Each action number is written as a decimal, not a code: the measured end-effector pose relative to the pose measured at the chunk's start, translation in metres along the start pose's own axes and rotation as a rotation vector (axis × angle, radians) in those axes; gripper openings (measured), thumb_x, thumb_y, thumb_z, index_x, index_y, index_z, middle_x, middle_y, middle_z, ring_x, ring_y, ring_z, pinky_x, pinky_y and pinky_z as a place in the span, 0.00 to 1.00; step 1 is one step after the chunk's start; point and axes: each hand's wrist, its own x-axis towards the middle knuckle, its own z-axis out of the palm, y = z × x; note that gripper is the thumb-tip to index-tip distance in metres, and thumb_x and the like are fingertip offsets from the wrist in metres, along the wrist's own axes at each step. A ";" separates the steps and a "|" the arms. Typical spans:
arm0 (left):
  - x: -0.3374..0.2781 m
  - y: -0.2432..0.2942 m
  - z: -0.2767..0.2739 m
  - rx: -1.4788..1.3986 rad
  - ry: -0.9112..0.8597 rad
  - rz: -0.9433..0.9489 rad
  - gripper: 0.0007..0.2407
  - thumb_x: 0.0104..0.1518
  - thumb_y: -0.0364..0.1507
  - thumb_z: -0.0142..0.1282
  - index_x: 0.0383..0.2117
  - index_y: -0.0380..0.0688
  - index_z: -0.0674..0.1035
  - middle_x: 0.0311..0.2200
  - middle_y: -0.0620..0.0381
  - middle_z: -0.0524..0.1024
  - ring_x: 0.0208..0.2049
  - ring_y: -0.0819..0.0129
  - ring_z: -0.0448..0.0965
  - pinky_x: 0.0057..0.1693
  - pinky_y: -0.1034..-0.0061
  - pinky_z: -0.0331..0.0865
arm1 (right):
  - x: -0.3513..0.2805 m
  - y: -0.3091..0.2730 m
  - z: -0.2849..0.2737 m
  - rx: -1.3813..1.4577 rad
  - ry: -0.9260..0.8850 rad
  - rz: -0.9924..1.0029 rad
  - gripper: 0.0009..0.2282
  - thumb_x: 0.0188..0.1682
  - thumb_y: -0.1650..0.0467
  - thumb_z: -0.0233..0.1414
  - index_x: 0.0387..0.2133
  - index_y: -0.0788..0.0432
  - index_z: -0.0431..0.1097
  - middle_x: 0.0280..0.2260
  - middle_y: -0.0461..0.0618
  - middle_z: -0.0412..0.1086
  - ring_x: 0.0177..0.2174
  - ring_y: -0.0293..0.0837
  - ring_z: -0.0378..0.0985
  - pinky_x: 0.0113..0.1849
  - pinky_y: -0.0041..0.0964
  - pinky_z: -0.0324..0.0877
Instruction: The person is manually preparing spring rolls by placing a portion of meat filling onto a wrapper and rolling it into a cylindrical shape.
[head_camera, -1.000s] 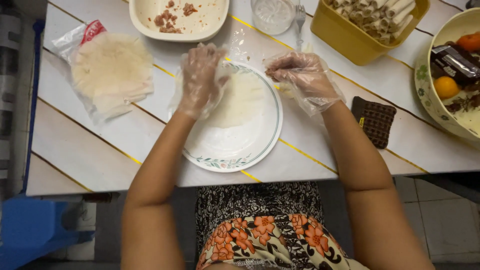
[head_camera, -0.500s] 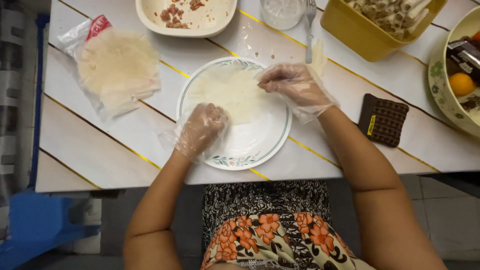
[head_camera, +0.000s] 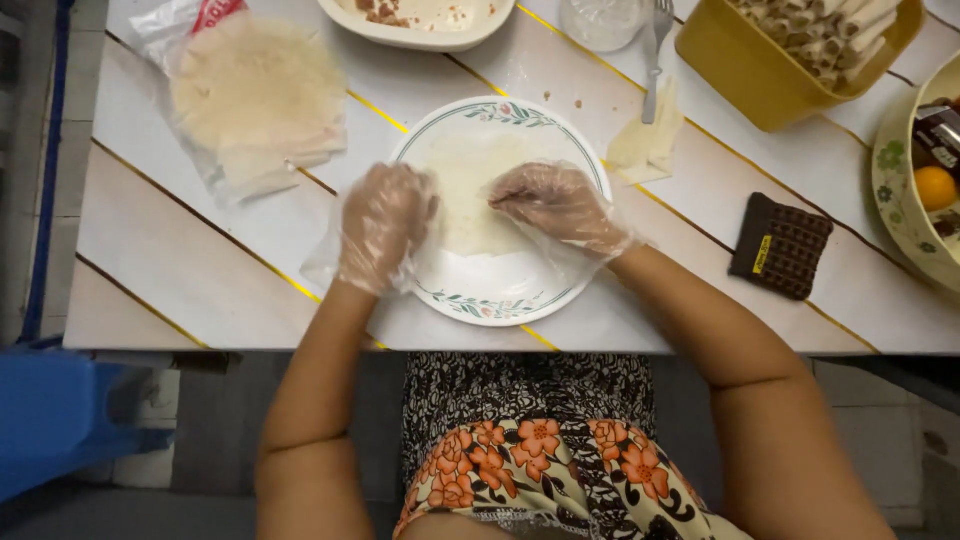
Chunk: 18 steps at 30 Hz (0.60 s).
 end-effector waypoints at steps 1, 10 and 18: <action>0.001 -0.005 0.000 0.000 0.015 -0.002 0.08 0.46 0.37 0.50 0.27 0.49 0.73 0.26 0.52 0.65 0.30 0.58 0.65 0.34 0.68 0.60 | 0.001 -0.006 0.005 -0.050 -0.022 0.034 0.07 0.34 0.76 0.55 0.27 0.57 0.71 0.27 0.49 0.70 0.31 0.39 0.73 0.35 0.30 0.68; 0.047 0.001 0.009 -0.001 0.105 0.002 0.05 0.48 0.35 0.49 0.22 0.50 0.74 0.22 0.53 0.64 0.24 0.60 0.66 0.28 0.72 0.64 | 0.004 -0.018 -0.022 -0.442 0.150 0.329 0.11 0.38 0.76 0.50 0.35 0.63 0.65 0.38 0.56 0.64 0.40 0.50 0.66 0.42 0.39 0.65; 0.061 -0.030 0.112 -0.060 0.013 -0.034 0.07 0.40 0.33 0.56 0.18 0.44 0.73 0.23 0.52 0.63 0.27 0.59 0.66 0.31 0.71 0.65 | 0.008 0.059 -0.035 -0.996 0.026 0.273 0.08 0.36 0.66 0.54 0.28 0.55 0.70 0.31 0.51 0.64 0.33 0.48 0.69 0.32 0.35 0.68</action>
